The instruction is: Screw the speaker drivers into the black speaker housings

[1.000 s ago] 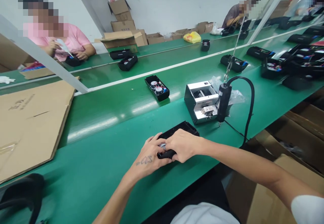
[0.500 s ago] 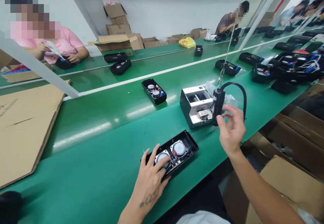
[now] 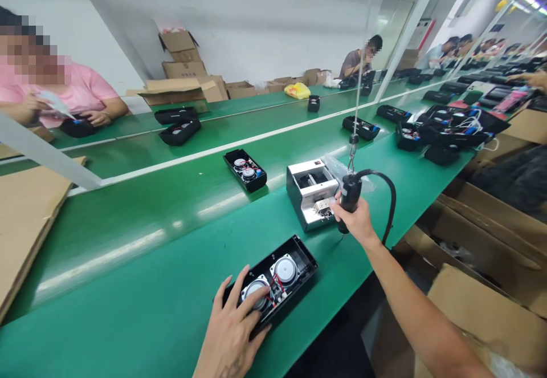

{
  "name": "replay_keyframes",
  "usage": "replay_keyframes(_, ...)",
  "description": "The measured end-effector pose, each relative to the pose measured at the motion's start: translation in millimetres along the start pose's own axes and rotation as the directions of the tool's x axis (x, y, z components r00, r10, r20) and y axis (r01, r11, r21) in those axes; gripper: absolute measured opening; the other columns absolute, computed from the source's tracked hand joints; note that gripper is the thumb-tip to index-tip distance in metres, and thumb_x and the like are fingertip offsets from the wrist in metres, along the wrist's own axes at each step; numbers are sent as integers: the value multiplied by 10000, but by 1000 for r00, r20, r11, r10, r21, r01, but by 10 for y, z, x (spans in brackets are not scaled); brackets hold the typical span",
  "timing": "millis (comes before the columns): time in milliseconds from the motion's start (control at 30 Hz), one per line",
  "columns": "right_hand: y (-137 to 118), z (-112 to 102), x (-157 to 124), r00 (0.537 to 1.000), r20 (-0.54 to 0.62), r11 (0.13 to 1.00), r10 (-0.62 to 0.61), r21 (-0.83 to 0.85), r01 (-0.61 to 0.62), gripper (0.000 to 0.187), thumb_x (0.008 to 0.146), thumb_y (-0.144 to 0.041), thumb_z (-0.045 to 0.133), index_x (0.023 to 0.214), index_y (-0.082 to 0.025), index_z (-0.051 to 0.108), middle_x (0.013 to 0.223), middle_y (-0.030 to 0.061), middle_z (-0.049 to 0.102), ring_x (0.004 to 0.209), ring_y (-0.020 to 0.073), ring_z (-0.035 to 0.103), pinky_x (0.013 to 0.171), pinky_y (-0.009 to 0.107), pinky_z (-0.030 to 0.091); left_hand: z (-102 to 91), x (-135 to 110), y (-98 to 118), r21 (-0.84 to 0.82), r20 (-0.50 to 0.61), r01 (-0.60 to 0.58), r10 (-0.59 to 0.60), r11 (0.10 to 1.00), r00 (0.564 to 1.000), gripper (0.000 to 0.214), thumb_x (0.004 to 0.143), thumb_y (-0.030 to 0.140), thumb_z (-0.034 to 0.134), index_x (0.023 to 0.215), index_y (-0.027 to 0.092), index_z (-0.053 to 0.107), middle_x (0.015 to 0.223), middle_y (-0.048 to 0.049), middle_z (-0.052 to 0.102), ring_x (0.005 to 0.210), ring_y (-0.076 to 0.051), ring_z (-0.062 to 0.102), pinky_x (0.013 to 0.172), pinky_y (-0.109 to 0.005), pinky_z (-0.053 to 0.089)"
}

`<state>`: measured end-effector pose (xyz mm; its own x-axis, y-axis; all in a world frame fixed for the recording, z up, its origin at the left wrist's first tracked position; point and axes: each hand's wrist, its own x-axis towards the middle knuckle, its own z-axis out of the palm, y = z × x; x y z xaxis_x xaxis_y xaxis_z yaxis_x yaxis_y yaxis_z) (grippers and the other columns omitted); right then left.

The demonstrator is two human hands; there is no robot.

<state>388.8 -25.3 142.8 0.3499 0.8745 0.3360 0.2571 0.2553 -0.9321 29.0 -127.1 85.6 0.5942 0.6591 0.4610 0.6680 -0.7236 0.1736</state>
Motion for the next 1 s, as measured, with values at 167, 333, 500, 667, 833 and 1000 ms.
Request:
replay_keyframes(167, -324, 110, 188, 982, -144, 965, -125, 213, 154, 356, 900, -520, 764, 1059, -275, 560, 566, -104, 525, 441, 138, 497, 513, 315, 471, 0, 0, -9, 3, -7, -16, 16, 1000, 1000, 142, 869, 250, 695, 735, 285, 660, 1295, 71, 793, 1559, -362, 428, 1303, -541, 210)
replay_keyframes(333, -529, 314, 369, 983, -93, 968, -158, 183, 172, 315, 871, -475, 810, 982, -263, 605, 537, -92, 560, 444, 146, 528, 553, 336, 497, -3, -7, -19, 8, 2, -13, 13, 1000, 1000, 144, 870, 252, 695, 733, 286, 665, 1285, 59, 798, 1555, -358, 430, 1307, -543, 210)
replay_keyframes(500, -548, 373, 418, 996, -11, 988, -85, 129, 86, 289, 849, -447, 800, 901, -251, 594, 547, -89, 548, 448, 137, 518, 522, 316, 469, -33, 37, -7, 3, -17, -30, 30, 1000, 999, 161, 871, 248, 693, 722, 286, 649, 1274, 63, 801, 1559, -347, 417, 1308, -518, 205)
replay_keyframes(667, -566, 256, 186, 979, 205, 993, 18, 112, -42, 252, 845, -380, 818, 957, -220, 658, 530, -96, 535, 447, 122, 483, 499, 298, 431, -52, 54, -7, -13, -28, -38, 38, 999, 999, 153, 869, 230, 694, 736, 288, 643, 1276, 77, 799, 1597, -318, 356, 1313, -489, 197)
replay_keyframes(833, -537, 100, -166, 961, 271, 955, 44, 271, -120, 306, 881, -380, 838, 1074, -230, 654, 544, -98, 566, 431, 126, 497, 481, 297, 434, -18, 6, -14, -46, -3, 2, -2, 999, 1000, 157, 877, 251, 721, 736, 273, 655, 1290, 60, 798, 1572, -353, 407, 1317, -525, 171)
replay_keyframes(1000, -740, 66, -415, 971, 217, 830, -97, 556, -41, 278, 910, -361, 834, 1094, -251, 657, 605, -88, 555, 413, 96, 470, 427, 253, 396, 18, -33, 5, -132, 3, 83, -83, 988, 997, 226, 875, 361, 824, 737, 266, 672, 1293, 75, 800, 1562, -354, 438, 1332, -512, 155)
